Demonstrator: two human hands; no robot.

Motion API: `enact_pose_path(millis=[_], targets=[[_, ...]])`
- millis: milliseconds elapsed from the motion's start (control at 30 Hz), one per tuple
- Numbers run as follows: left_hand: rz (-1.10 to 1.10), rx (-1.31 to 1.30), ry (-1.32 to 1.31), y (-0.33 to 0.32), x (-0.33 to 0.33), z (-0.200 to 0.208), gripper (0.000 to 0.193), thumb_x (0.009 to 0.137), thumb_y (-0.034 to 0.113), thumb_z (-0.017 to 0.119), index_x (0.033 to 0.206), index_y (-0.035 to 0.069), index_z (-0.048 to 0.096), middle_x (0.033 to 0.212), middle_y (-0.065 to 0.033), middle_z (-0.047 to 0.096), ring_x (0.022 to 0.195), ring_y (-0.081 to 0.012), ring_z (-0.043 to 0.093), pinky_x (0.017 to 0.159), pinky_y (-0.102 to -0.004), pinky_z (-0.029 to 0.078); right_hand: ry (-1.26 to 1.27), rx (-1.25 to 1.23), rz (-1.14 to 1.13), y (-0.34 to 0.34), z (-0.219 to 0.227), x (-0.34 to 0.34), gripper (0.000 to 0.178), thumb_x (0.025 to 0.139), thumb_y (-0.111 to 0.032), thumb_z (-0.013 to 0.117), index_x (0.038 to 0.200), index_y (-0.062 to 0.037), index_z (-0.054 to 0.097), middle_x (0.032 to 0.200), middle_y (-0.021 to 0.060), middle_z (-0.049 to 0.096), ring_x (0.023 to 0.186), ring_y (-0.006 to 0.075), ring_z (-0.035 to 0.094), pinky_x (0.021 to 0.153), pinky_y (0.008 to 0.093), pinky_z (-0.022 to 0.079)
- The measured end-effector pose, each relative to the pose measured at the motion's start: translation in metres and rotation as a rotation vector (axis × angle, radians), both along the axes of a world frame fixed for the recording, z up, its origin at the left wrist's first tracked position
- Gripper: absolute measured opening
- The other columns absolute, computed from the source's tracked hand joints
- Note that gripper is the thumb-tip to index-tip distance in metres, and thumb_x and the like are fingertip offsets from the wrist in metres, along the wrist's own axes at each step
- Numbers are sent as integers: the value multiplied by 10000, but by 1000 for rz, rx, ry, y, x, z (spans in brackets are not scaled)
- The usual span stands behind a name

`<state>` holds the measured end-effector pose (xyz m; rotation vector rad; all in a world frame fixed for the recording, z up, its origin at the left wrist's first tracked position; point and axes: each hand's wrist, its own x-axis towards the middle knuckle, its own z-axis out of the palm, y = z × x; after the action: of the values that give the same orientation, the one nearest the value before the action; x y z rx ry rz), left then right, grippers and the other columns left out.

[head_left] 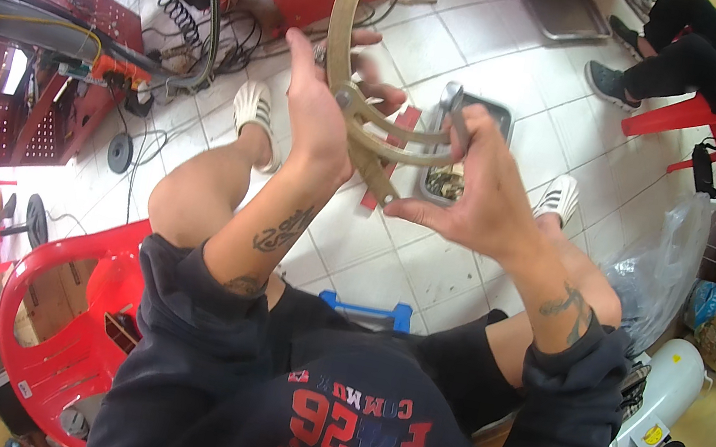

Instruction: The person assembles a curved metal bracket with a bolt and nut, then attaches it to a red metal stand using a wrench. They tighten the fasteners and adjust the bracket's position on the stand.

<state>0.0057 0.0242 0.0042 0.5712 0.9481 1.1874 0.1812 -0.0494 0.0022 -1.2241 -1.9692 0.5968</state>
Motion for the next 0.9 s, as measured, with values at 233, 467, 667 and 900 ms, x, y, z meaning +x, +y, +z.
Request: enact_pose_path(millis=[233, 467, 667, 900], targets=[[-83, -85, 111, 8, -14, 2, 834, 1029, 696, 135, 1252, 72, 641, 762, -16, 525, 614, -123, 473, 569, -290, 427, 6, 6, -28, -4, -9, -11, 382, 838, -91, 760, 1072, -14, 468, 946, 162, 509, 861, 361, 541, 766, 422, 466], [-89, 67, 201, -18, 1, -20, 455, 1114, 416, 315, 1375, 72, 457, 919, -72, 576, 777, -143, 639, 638, -301, 569, -87, 119, -118, 6, -16, -4, 443, 817, -169, 804, 1051, 17, 477, 965, 168, 519, 905, 363, 535, 790, 442, 462], [-110, 67, 259, -22, 11, -4, 382, 1117, 398, 347, 1349, 114, 453, 918, -37, 555, 689, -95, 575, 534, -249, 498, 44, 106, -131, 6, -15, -1, 416, 815, -123, 814, 1033, -3, 482, 962, 151, 517, 866, 349, 527, 743, 423, 440], [-160, 243, 295, -15, 7, -2, 395, 1117, 391, 349, 1368, 107, 462, 795, -18, 559, 590, -62, 522, 469, -218, 425, 130, 118, -149, 2, -7, -6, 413, 816, -145, 836, 988, -37, 476, 890, 125, 517, 765, 327, 526, 687, 409, 432]])
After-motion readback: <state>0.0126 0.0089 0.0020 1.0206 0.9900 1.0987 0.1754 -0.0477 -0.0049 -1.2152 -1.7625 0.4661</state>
